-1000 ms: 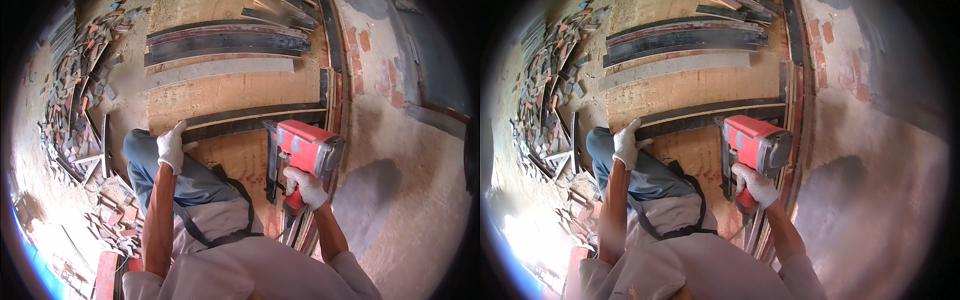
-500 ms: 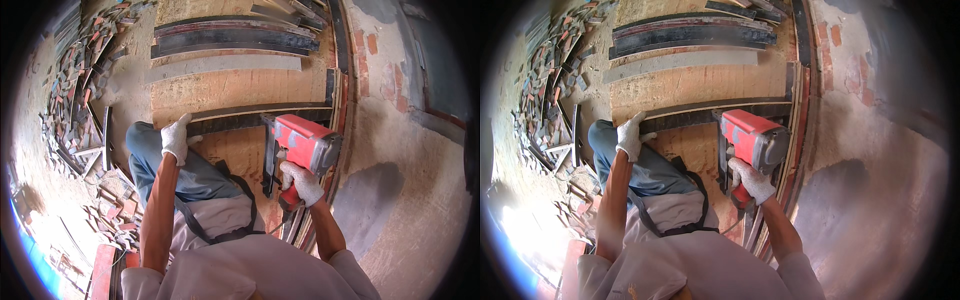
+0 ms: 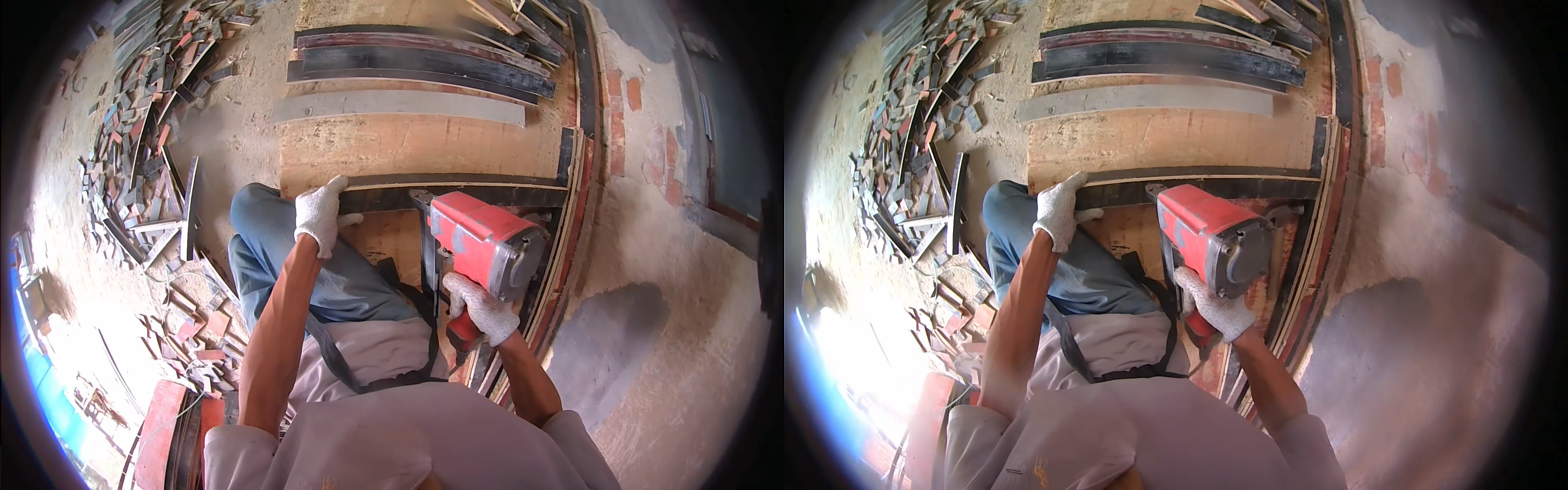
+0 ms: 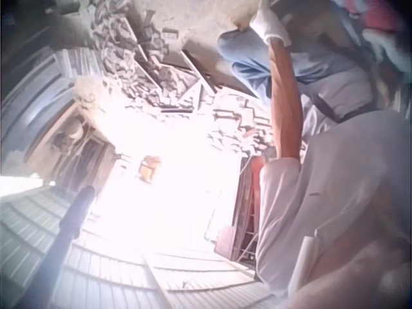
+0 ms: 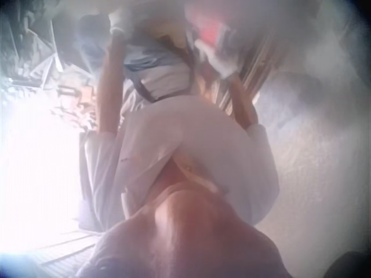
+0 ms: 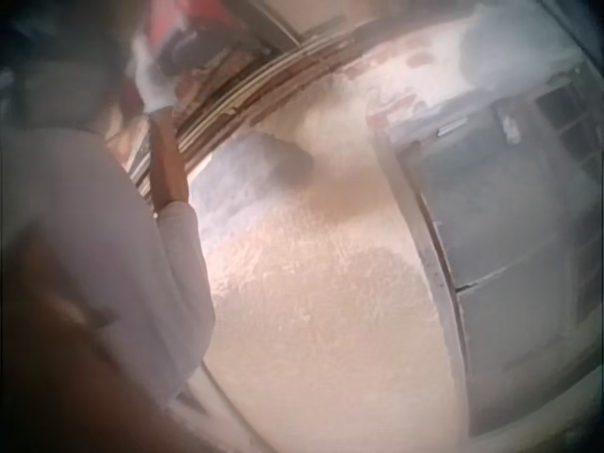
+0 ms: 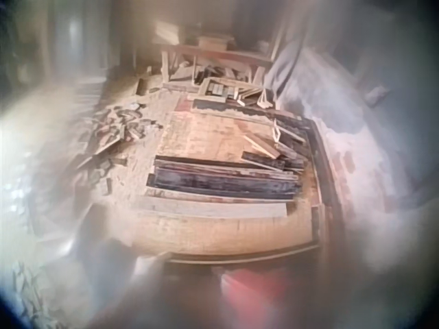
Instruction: The person sits on the floor and installs wooden floorboards one by one. They place each board into position and secure it using a red nail gun. The person repeats this process for several boards, gradually covering the floor area.
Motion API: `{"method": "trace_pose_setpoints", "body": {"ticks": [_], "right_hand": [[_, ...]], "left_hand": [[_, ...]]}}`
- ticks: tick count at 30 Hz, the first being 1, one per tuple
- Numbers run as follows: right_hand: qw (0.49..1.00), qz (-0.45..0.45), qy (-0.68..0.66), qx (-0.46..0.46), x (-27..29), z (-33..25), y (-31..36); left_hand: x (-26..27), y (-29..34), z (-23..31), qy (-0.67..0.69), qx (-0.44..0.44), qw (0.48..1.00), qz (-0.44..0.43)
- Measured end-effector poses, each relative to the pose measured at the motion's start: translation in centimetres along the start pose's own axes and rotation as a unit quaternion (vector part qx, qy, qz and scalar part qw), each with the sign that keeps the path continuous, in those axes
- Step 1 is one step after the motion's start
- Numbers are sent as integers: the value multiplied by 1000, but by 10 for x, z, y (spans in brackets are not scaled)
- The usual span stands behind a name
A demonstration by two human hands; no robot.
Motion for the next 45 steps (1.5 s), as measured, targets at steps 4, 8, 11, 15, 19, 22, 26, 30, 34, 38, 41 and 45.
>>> {"method": "trace_pose_setpoints", "body": {"ticks": [4, 8, 11, 15, 19, 22, 26, 30, 34, 38, 41, 45], "right_hand": [[1000, -7, -11, -13, -7, 8, -5], [1000, -3, -6, 10, -3, 5, 1], [998, -6, -32, -46, -6, -16, 11], [999, -25, 2, -24, -5, -22, 12], [998, -25, 60, 18, -12, -22, 5], [996, -44, 74, 18, -25, -28, -2], [994, -58, 52, -79, -42, -36, 1], [996, -55, 54, -38, -39, -29, -3], [995, -86, 47, -4, -38, -29, -3], [990, -105, 86, -36, -42, -19, -1], [984, -119, 132, -7, -55, -30, -2], [990, -88, 104, 35, -58, -30, -6]], "left_hand": [[2, -4, -4, 16, 4, 1000, -4], [2, -9, -8, 39, 16, 999, -13], [-3, 0, -11, 66, 49, 997, -6], [-16, 8, -34, 97, 77, 992, -11], [-13, 7, -36, 122, 64, 990, -5], [-15, 8, -39, 125, 86, 988, 0], [-8, 0, -44, 123, 87, 988, 11], [-10, -3, -50, 134, 97, 986, -13], [-12, 2, -43, 137, 92, 986, 6], [-11, 0, -46, 142, 85, 986, -3], [-2, -21, -58, 84, 73, 994, -5], [-1, -21, -58, 107, 70, 992, -21]]}}
Point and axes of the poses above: each hand's wrist, its own y-axis away from the middle knuckle, its own x-axis out of the back of the hand, z = x × y, the point moved 10 cm from there along -y, towards the middle knuckle
